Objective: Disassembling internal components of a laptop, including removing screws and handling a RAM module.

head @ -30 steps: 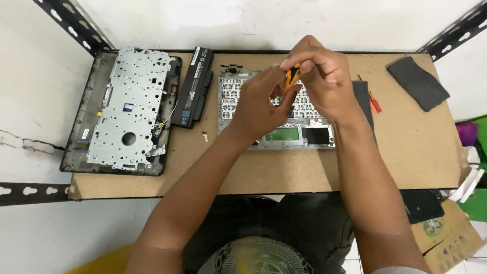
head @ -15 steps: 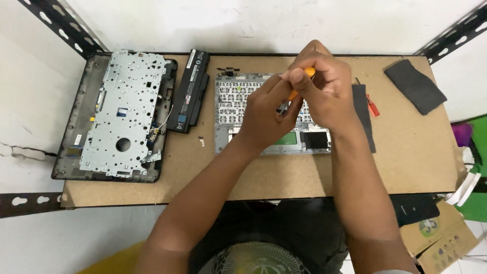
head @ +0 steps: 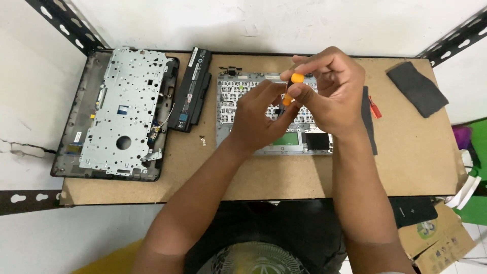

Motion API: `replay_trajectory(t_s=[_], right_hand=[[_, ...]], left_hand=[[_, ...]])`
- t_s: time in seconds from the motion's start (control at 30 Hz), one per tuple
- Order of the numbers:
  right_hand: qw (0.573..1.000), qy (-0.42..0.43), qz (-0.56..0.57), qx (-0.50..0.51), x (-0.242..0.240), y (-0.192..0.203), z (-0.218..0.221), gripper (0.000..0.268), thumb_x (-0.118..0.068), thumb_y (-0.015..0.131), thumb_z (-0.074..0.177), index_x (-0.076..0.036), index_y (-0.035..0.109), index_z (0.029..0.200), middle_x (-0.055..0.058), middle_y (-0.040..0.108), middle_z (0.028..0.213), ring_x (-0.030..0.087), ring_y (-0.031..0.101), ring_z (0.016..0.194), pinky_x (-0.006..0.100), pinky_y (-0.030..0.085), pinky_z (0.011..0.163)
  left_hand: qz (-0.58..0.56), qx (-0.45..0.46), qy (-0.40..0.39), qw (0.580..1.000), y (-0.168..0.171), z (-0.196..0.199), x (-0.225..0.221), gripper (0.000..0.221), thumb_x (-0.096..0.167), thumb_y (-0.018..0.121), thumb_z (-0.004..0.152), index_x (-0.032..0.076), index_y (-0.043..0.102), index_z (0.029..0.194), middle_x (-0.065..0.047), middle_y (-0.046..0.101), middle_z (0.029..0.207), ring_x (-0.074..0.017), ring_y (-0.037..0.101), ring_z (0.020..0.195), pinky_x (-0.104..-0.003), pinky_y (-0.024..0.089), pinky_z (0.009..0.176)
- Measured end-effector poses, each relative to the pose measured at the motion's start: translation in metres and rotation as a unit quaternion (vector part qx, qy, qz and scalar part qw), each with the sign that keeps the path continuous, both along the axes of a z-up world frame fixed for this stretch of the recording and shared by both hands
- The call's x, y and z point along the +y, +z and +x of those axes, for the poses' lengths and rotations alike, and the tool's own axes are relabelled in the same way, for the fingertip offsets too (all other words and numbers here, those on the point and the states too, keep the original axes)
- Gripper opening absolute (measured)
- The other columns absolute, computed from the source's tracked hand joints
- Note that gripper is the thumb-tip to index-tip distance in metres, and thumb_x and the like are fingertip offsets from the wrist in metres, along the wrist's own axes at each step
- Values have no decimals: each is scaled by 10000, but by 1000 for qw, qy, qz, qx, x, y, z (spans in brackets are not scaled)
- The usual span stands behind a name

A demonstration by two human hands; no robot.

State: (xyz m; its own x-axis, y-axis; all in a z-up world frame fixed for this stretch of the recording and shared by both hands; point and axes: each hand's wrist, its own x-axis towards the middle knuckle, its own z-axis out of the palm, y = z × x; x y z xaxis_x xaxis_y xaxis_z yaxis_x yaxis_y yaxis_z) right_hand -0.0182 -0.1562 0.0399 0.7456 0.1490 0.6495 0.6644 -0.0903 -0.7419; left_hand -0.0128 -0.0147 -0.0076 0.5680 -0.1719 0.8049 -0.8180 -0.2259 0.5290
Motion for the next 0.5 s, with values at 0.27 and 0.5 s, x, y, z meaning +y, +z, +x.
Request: replay_trajectory(t_s=[0.27, 0.5], right_hand=[[997, 40, -58, 39, -4, 10, -4, 283, -294, 527, 977, -43, 607, 1080, 155, 591, 1159, 250, 573, 1134, 313, 503, 906], [1000, 12, -3, -14, 0, -4, 1, 299, -133, 715, 860, 84, 638, 1050, 142, 517, 892, 177, 562, 840, 331, 517, 811]], left_hand=[[-17, -12, -64, 998, 8, -1, 0, 246, 164, 453, 959, 26, 490, 759, -79, 469, 659, -202, 423, 579, -328, 311, 523], [-82, 44, -80, 992, -10, 7, -3, 92, 84, 697, 805, 30, 656, 867, -127, 608, 698, -274, 635, 642, -365, 508, 598]])
